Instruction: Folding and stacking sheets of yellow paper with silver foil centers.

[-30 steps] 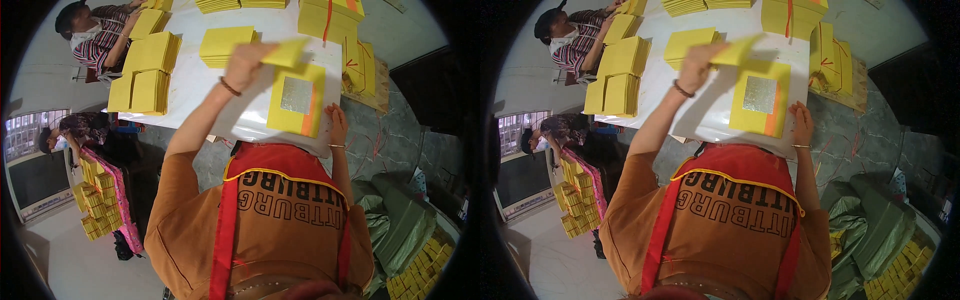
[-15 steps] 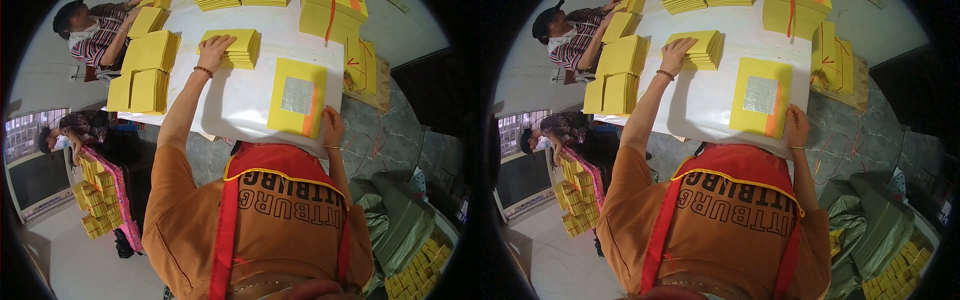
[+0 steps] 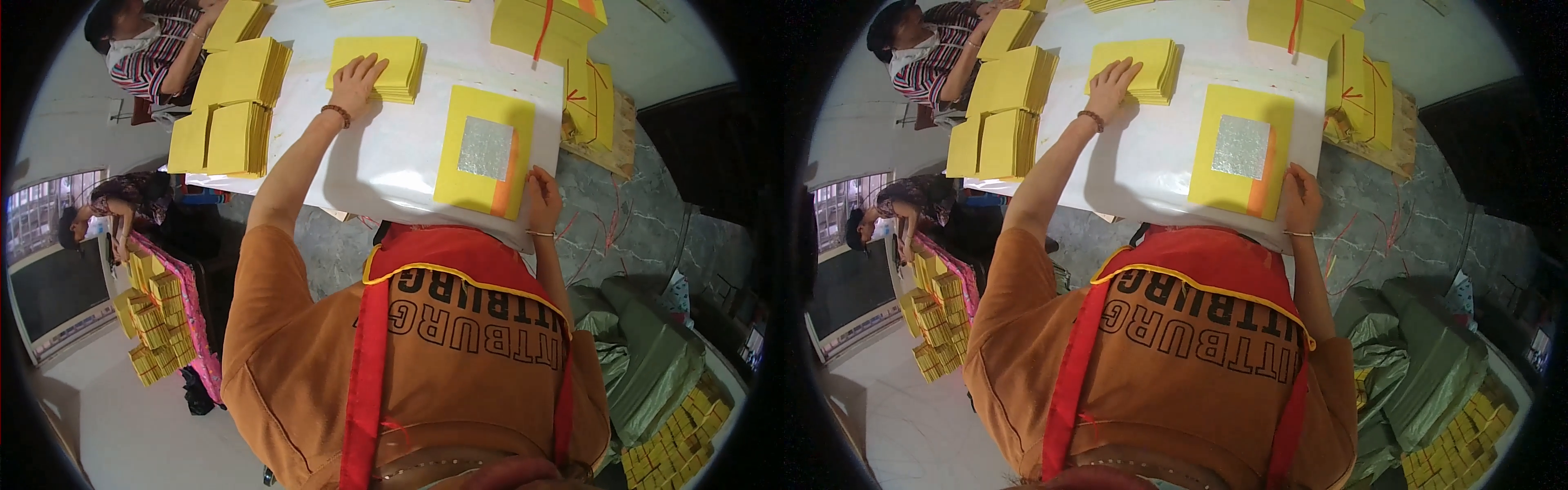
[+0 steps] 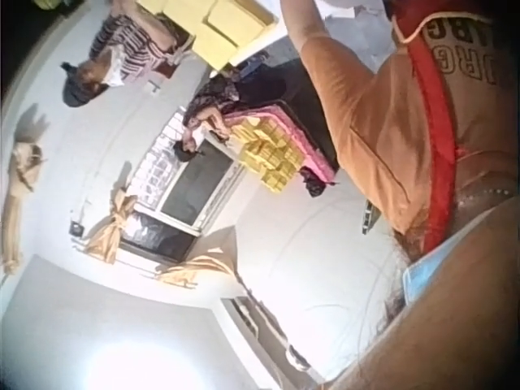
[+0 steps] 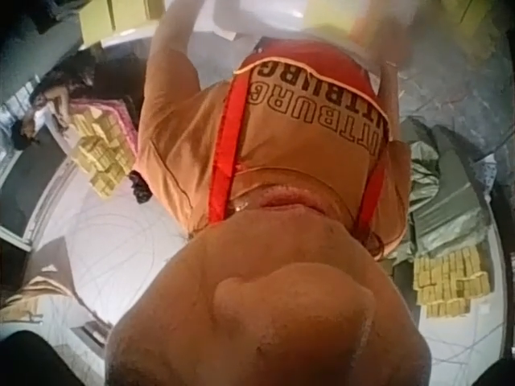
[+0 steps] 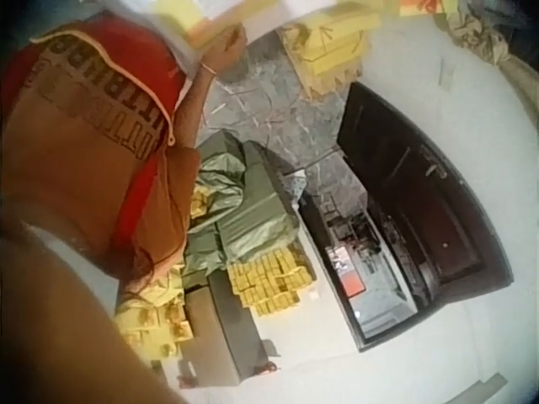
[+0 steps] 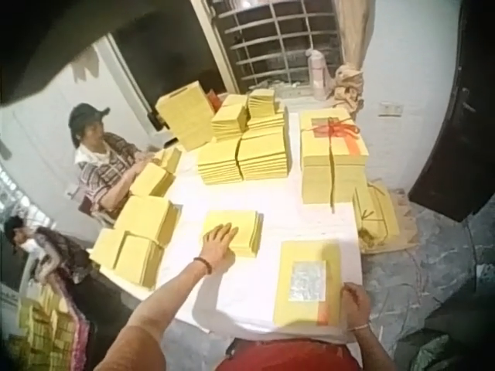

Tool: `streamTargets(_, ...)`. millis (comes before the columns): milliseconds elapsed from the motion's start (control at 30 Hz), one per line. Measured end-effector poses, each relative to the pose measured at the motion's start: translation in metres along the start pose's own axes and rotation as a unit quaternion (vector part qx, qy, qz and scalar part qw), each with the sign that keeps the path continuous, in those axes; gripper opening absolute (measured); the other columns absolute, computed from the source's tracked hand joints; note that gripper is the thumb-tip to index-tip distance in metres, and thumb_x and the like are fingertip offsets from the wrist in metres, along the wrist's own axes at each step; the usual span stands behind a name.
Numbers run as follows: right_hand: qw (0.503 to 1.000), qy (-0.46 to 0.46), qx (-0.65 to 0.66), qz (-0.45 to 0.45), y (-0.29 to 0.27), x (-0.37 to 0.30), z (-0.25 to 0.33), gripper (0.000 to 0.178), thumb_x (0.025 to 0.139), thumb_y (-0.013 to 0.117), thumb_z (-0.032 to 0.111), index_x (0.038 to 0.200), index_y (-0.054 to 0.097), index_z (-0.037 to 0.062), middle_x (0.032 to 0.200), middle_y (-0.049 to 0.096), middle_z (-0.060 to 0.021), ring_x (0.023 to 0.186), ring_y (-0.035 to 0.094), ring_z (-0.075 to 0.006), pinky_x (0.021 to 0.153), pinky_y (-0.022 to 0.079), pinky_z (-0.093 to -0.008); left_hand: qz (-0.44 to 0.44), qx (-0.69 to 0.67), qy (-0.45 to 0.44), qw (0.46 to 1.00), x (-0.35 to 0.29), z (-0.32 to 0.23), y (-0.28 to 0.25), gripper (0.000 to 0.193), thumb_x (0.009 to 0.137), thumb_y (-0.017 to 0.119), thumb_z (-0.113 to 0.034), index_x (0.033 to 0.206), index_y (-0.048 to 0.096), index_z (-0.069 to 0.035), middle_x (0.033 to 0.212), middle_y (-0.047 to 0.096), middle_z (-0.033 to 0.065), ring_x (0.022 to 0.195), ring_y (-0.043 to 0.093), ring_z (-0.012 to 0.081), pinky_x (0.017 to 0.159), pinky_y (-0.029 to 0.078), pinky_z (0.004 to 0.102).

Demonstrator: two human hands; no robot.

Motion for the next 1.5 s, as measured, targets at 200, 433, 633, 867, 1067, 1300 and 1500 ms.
streamTargets(200,0.999,0.004,0.03,-0.01,-0.003,0.001,-0.003,0.021,0.086,0.055,0.005,0.106,0.058,-0.0003,0.101,0.059,-0.0068,0.092,0.057,-0.0135,0.083,0.045,-0.0258,0.036,0.019,0.04,0.998,0.011,0.004,-0.012,0.067,0.074,0.055,-0.005,0.135,0.033,-0.023,0.137,0.036,0.0063,0.124,0.034,0.0268,0.101,0.025,0.043)
streamTargets(433,0.998,-0.055,-0.038,-0.009,0.001,-0.001,0.021,0.021,0.082,0.058,0.007,0.103,0.06,0.0052,0.101,0.06,-0.0076,0.094,0.058,-0.0181,0.083,0.044,-0.0299,-0.058,-0.017,0.026,0.998,0.003,-0.022,-0.047,0.084,0.061,0.059,-0.005,0.137,0.029,-0.022,0.139,0.031,0.0115,0.125,0.03,0.0323,0.1,0.024,0.0454)
streamTargets(633,0.926,-0.188,-0.326,0.008,0.018,-0.006,0.048,0.018,0.076,0.061,0.021,0.093,0.064,0.0174,0.1,0.062,0.002,0.105,0.052,-0.0203,0.09,0.031,-0.0367,0.078,-0.22,0.133,0.963,-0.048,-0.159,0.012,0.06,0.07,0.065,-0.02,0.126,0.046,-0.014,0.133,0.039,0.0131,0.12,0.037,0.0304,0.096,0.026,0.0465)
streamTargets(867,0.93,-0.177,-0.323,0.02,0.016,-0.002,0.043,0.015,0.077,0.06,0.021,0.091,0.065,0.0189,0.1,0.062,0.0028,0.105,0.052,-0.0191,0.089,0.031,-0.0364,0.012,-0.132,0.287,0.949,-0.079,-0.229,-0.016,0.036,0.079,0.061,-0.03,0.107,0.057,-0.008,0.113,0.054,0.0087,0.101,0.05,0.0236,0.082,0.04,0.0355)
streamTargets(1067,0.94,-0.165,-0.298,0.02,0.014,0.0,0.033,0.015,0.08,0.057,0.023,0.091,0.066,0.0174,0.099,0.063,0.0028,0.103,0.053,-0.0185,0.088,0.032,-0.0361,0.092,-0.33,0.193,0.919,-0.058,-0.211,-0.014,0.019,0.085,0.056,-0.02,0.092,0.062,-0.003,0.084,0.062,0.0112,0.076,0.058,0.0266,0.067,0.047,0.0346)
streamTargets(1300,0.943,-0.161,-0.291,0.009,0.014,0.001,0.031,0.018,0.083,0.055,0.026,0.09,0.067,0.016,0.098,0.063,0.002,0.1,0.053,-0.0176,0.087,0.032,-0.0355,0.14,-0.38,0.126,0.906,-0.049,-0.202,-0.004,0.019,0.085,0.057,-0.019,0.087,0.064,-0.001,0.075,0.061,0.0135,0.068,0.059,0.0277,0.062,0.047,0.0347)
streamTargets(1500,0.948,-0.148,-0.28,0.02,0.014,0.003,0.026,0.017,0.083,0.055,0.025,0.091,0.067,0.0165,0.098,0.063,0.002,0.1,0.053,-0.0172,0.087,0.032,-0.0349,0.19,-0.411,0.1,0.886,-0.048,-0.2,0.001,0.02,0.084,0.055,-0.02,0.086,0.064,-0.002,0.079,0.063,0.0133,0.072,0.058,0.0285,0.067,0.047,0.0353)
Point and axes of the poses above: each hand's wrist, its own x-axis towards the middle knuckle, its own y-axis out of the palm, z = x × y, the point moved 8 cm from there along x, towards the middle knuckle
